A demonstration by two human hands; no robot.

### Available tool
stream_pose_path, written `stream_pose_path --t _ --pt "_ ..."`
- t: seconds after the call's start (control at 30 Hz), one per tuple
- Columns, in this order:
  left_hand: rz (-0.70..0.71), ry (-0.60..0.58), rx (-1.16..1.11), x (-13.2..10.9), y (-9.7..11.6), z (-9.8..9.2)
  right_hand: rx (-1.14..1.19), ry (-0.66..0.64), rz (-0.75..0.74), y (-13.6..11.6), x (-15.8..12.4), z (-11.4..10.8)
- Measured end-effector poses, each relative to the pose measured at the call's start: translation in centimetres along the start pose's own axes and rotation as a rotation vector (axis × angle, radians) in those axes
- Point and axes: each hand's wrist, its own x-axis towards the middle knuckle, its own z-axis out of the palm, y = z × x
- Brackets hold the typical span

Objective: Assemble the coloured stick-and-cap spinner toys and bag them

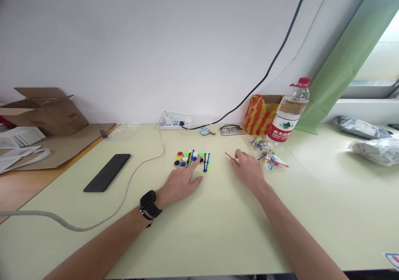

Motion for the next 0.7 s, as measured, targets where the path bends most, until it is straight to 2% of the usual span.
stream_pose_path --t 0.1,0.2,0.27,0.37,0.7 --pt "0.004 0.0 0.054 0.2 0.1 0.0 0.155 0.039 -0.183 -1.0 -0.7 0.4" --pt "0.019 0.025 0.072 0.1 0.1 0.3 0.317 -0.04 -0.485 -3.0 -2.1 1.0" --pt "0.026 0.051 0.066 0.0 0.1 0.4 0.345 -0.079 -0.6 -4.1 -2.9 1.2" --pt "0.034 0.082 0.032 -0.2 0.0 0.5 0.335 -0.1 -0.64 -5.0 -3.4 1.3" --pt "0.021 0.127 -0.121 -0.2 -0.5 0.6 0.467 -0.159 -0.691 -4.9 -3.8 0.5"
